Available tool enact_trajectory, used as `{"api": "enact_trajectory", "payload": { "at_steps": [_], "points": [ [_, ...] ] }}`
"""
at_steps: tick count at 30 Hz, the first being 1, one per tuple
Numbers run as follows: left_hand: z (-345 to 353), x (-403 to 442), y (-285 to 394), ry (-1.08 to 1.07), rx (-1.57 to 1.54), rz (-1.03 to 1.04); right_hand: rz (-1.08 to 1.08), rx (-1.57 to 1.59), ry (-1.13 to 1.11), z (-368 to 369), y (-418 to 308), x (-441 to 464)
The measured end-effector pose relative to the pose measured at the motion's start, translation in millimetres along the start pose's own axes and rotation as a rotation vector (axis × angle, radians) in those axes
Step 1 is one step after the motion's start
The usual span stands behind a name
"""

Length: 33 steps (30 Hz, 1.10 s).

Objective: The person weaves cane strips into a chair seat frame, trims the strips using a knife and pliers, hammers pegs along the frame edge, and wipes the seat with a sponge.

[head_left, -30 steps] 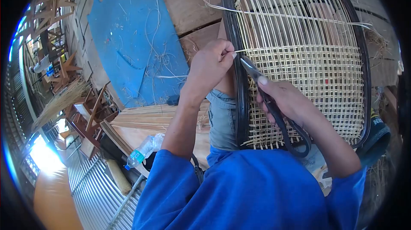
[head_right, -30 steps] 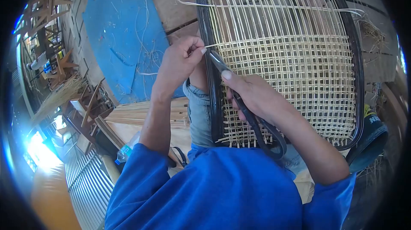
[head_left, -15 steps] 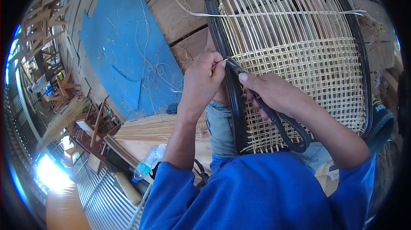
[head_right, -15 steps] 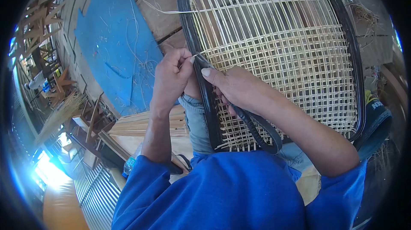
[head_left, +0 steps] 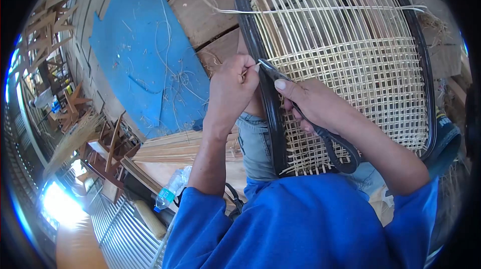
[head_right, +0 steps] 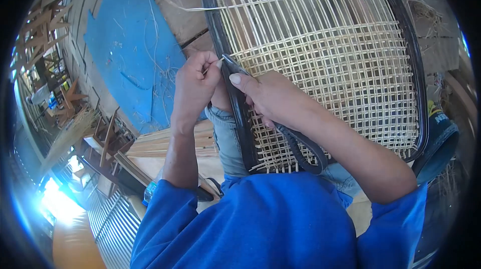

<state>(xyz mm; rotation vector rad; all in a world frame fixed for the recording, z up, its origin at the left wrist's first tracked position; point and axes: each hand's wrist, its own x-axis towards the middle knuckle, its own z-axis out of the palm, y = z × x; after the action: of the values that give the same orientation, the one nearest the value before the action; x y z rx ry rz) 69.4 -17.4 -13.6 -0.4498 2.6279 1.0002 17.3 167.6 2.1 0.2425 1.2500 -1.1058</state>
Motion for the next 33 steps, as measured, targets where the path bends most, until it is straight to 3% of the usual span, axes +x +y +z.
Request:
{"api": "enact_trajectory", "payload": {
  "at_steps": [7,10,13,15,18,20,21,22,24,25,26,28,30,33],
  "points": [
    [-21.9,-43.8,-4.1,0.064,0.241,0.258,-0.12,0.151,0.215,-20.2,45.6,-73.3],
    [-9.8,-78.0,-22.3,-0.081,0.465,0.331,-0.243,0.008,0.408,-18.8,81.7,-124.8],
    [-5.2,-121.9,-35.1,0.053,0.499,0.372,-0.295,-0.056,0.439,-28.3,141.6,-165.3],
    [0.7,-144.4,-58.8,0.118,0.421,0.361,-0.309,0.007,0.371,-32.4,182.3,-191.6],
    [13.9,-170.2,-91.1,0.142,0.373,0.283,-0.322,0.097,0.486,-30.9,249.6,-223.6],
    [19.9,-181.8,-109.3,0.276,0.376,0.267,-0.374,0.17,0.646,-24.9,299.2,-229.6],
    [29.9,-186.7,-126.3,0.301,0.381,0.218,-0.476,0.234,0.728,-26.0,334.6,-222.9],
    [39.4,-191.9,-144.1,0.321,0.388,0.171,-0.376,0.304,0.93,-18.6,357.1,-217.0],
    [57.6,-195.2,-174.7,0.215,0.401,0.143,0.005,0.105,1.035,-17.9,386.0,-208.1],
    [65.6,-195.2,-183.2,0.186,0.401,0.12,-0.082,-0.059,1.158,-12.7,417.9,-189.9],
    [70.0,-194.9,-192.3,0.145,0.405,0.106,-0.036,-0.146,1.228,0.8,420.0,-184.3],
    [74.4,-183.7,-220.9,-0.103,0.535,0.011,0.194,-0.225,1.306,27.5,394.6,-177.3],
    [65.4,-182.7,-188.4,-0.055,0.397,-0.05,0.244,-0.199,1.211,27.7,412.3,-174.3],
    [75.2,-171.8,-220.8,-0.052,0.411,0.006,0.317,-0.236,1.412,44.9,428.3,-174.3]
  ]
}}
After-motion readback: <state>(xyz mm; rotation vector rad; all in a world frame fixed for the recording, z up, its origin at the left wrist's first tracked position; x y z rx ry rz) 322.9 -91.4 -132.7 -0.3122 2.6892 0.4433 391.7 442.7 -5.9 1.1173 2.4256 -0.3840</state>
